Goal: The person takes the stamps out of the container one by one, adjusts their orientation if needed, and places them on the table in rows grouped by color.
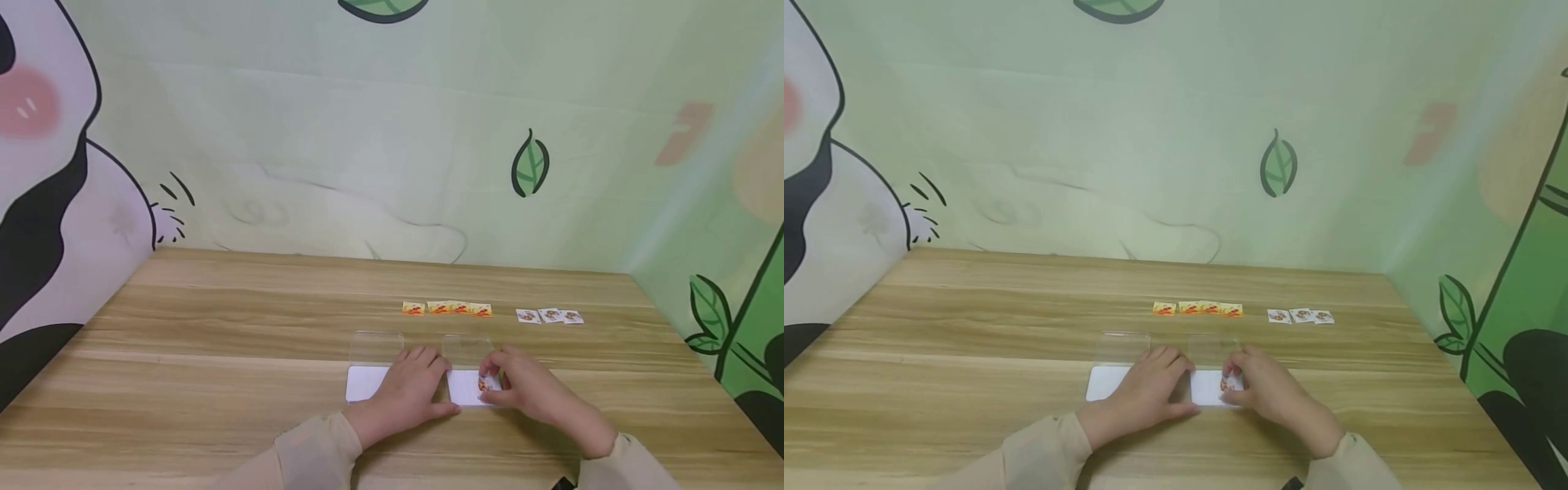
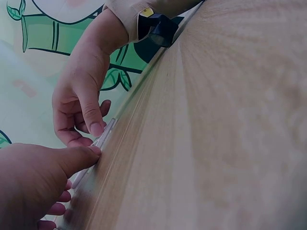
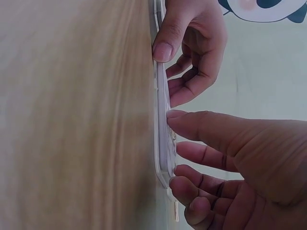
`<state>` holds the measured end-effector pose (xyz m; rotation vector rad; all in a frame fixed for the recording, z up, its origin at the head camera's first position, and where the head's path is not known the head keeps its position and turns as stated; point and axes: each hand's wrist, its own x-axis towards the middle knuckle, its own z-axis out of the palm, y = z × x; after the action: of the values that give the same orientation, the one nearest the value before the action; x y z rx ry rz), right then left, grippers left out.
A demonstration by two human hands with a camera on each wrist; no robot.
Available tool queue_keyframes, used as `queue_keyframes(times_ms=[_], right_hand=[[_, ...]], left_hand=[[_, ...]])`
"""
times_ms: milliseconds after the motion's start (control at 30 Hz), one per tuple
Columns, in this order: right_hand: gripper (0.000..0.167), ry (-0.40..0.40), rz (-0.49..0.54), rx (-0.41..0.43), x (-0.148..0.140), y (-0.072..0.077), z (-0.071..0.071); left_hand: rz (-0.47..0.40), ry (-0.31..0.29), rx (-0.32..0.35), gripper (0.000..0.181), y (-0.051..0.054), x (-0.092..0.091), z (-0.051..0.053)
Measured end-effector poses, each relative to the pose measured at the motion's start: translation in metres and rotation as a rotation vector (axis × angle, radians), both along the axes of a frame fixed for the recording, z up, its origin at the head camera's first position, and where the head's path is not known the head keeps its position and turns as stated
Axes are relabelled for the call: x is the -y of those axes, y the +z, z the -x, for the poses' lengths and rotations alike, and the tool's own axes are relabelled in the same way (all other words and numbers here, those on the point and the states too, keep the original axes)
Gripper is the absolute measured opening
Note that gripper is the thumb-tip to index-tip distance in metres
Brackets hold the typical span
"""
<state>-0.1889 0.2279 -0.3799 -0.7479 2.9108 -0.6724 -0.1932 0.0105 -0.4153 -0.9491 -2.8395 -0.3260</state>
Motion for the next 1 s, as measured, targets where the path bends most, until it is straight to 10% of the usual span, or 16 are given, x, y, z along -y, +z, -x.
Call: queue_keyframes(times_ms=[1000], right_hand=[[0.028, 0.008, 0.02, -0.014, 0.0004, -0.0011, -0.0007]], left_hand=[[0.006, 0.005, -0.007, 0.057, 0.0013, -0.0004, -0.0008]])
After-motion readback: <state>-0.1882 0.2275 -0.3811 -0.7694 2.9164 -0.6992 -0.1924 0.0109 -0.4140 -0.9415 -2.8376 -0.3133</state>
